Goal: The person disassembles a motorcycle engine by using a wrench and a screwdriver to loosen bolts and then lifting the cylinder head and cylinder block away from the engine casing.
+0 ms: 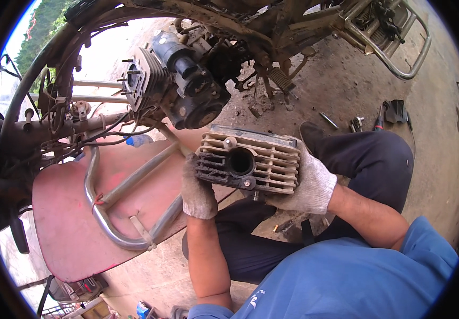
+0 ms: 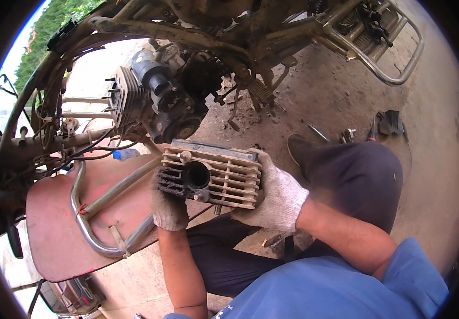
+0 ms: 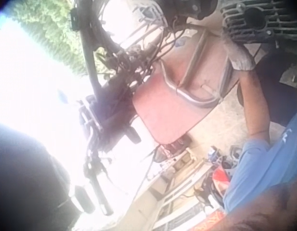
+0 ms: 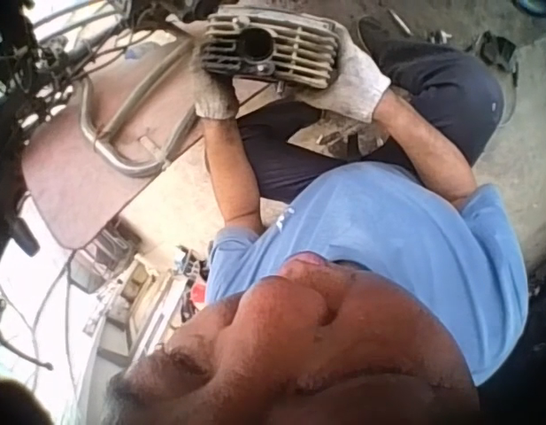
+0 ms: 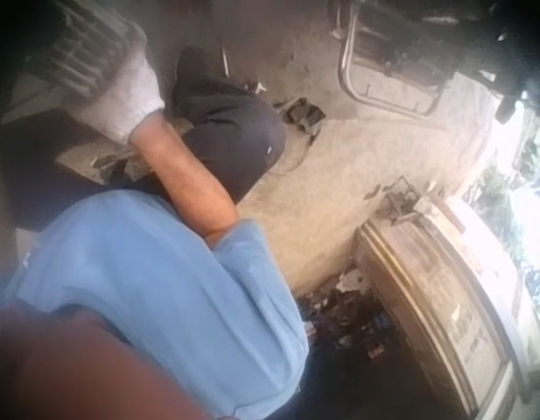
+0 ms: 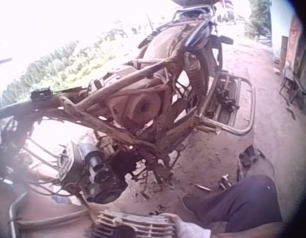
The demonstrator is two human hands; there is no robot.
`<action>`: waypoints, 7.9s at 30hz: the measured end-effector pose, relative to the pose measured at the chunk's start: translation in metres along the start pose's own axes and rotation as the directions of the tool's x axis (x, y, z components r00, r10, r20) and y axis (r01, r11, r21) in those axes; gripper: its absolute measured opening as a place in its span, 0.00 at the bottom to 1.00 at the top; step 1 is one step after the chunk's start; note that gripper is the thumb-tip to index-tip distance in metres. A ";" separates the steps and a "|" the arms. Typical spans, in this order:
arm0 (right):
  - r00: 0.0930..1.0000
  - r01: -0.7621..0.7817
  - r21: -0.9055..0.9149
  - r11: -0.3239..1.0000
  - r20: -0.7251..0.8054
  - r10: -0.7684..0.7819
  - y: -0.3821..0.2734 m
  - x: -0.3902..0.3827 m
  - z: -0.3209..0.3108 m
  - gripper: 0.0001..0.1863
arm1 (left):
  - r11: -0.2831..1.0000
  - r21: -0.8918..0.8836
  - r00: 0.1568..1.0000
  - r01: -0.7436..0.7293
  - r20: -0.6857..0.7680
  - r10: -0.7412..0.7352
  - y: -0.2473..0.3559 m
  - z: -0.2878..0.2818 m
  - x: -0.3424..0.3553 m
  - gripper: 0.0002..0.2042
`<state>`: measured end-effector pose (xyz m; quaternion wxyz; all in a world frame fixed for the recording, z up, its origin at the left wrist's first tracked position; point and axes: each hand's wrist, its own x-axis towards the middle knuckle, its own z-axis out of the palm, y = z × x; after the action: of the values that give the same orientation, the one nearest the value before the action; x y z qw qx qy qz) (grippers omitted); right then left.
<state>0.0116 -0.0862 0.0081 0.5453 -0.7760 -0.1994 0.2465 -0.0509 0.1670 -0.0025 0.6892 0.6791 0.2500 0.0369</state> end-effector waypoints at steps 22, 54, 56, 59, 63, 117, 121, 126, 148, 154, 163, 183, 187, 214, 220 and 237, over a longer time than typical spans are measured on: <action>0.992 0.124 -0.083 0.989 0.021 -0.123 0.025 0.003 0.017 0.58 | 0.941 -0.314 0.988 0.124 -0.048 -0.146 0.012 0.007 0.002 0.13; 0.724 0.592 -0.346 0.728 -0.169 -0.669 -0.075 0.006 -0.074 0.51 | 0.699 0.382 0.793 -0.605 0.366 0.487 -0.015 0.036 0.037 0.27; 0.772 0.532 -0.488 0.692 -0.056 -0.633 -0.104 -0.001 -0.107 0.49 | 0.738 0.373 0.827 -0.562 0.278 0.489 0.012 0.064 0.042 0.27; 0.841 0.372 -0.670 0.643 -0.049 -0.538 -0.122 -0.028 -0.154 0.47 | 0.904 -0.380 0.968 0.198 0.222 -0.118 0.048 0.099 0.035 0.32; 0.890 0.148 -0.654 0.742 -0.239 -0.388 -0.112 -0.071 -0.194 0.47 | 0.968 -0.245 0.958 0.057 0.288 0.016 0.042 0.079 0.025 0.36; 0.283 -0.936 -0.120 0.332 -0.817 0.502 0.384 -0.231 -0.403 0.66 | 0.954 0.250 0.974 0.166 0.110 -0.198 0.004 0.102 0.017 0.28; 0.323 -0.946 -0.267 0.186 -0.833 0.448 0.373 -0.233 -0.386 0.70 | 0.950 0.285 0.978 0.131 0.120 -0.170 -0.001 0.092 0.014 0.26; 0.184 -0.981 -0.184 0.054 -0.828 0.530 0.365 -0.185 -0.385 0.72 | 0.908 0.408 0.979 0.096 0.128 -0.161 -0.012 0.066 0.010 0.25; 0.222 -0.975 -0.188 0.118 -0.793 0.568 0.406 -0.186 -0.401 0.73 | 0.757 0.652 0.956 -0.043 0.247 -0.159 -0.013 0.071 0.018 0.25; 0.284 -0.940 -0.207 0.270 -0.915 0.286 0.390 -0.240 -0.370 0.59 | 0.736 0.673 0.960 -0.079 0.251 -0.127 0.002 0.078 0.006 0.22; 0.319 -0.364 0.109 0.925 -0.918 0.234 0.344 -0.265 -0.285 0.19 | 0.408 0.729 0.829 -0.549 0.537 0.156 0.000 0.089 -0.005 0.17; 0.934 0.340 -0.506 0.793 0.080 -0.349 -0.072 0.040 -0.014 0.11 | 0.729 0.472 0.857 -0.495 0.126 0.500 0.026 0.074 -0.023 0.08; 0.940 0.340 -0.557 0.758 0.173 -0.294 -0.081 0.056 -0.005 0.11 | 0.751 0.453 0.861 -0.480 0.080 0.502 0.018 0.063 -0.017 0.07; 0.917 0.375 -0.926 0.028 0.367 -0.154 -0.213 0.335 0.088 0.17 | 0.748 0.547 0.923 -0.376 0.154 0.352 0.034 0.057 0.010 0.12; 0.856 0.448 -0.894 -0.021 0.435 -0.280 -0.195 0.342 0.080 0.16 | 0.747 0.541 0.918 -0.388 0.151 0.367 0.036 0.055 0.013 0.13; 0.732 0.630 -0.727 0.272 0.440 -0.520 -0.210 0.225 -0.010 0.12 | 0.630 0.643 0.891 -0.435 0.205 0.405 0.030 0.052 0.019 0.13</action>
<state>0.1886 0.1048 0.1720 0.1370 -0.7944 -0.5893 -0.0531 -0.0047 0.1286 0.0180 0.3732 0.9210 0.0668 0.0893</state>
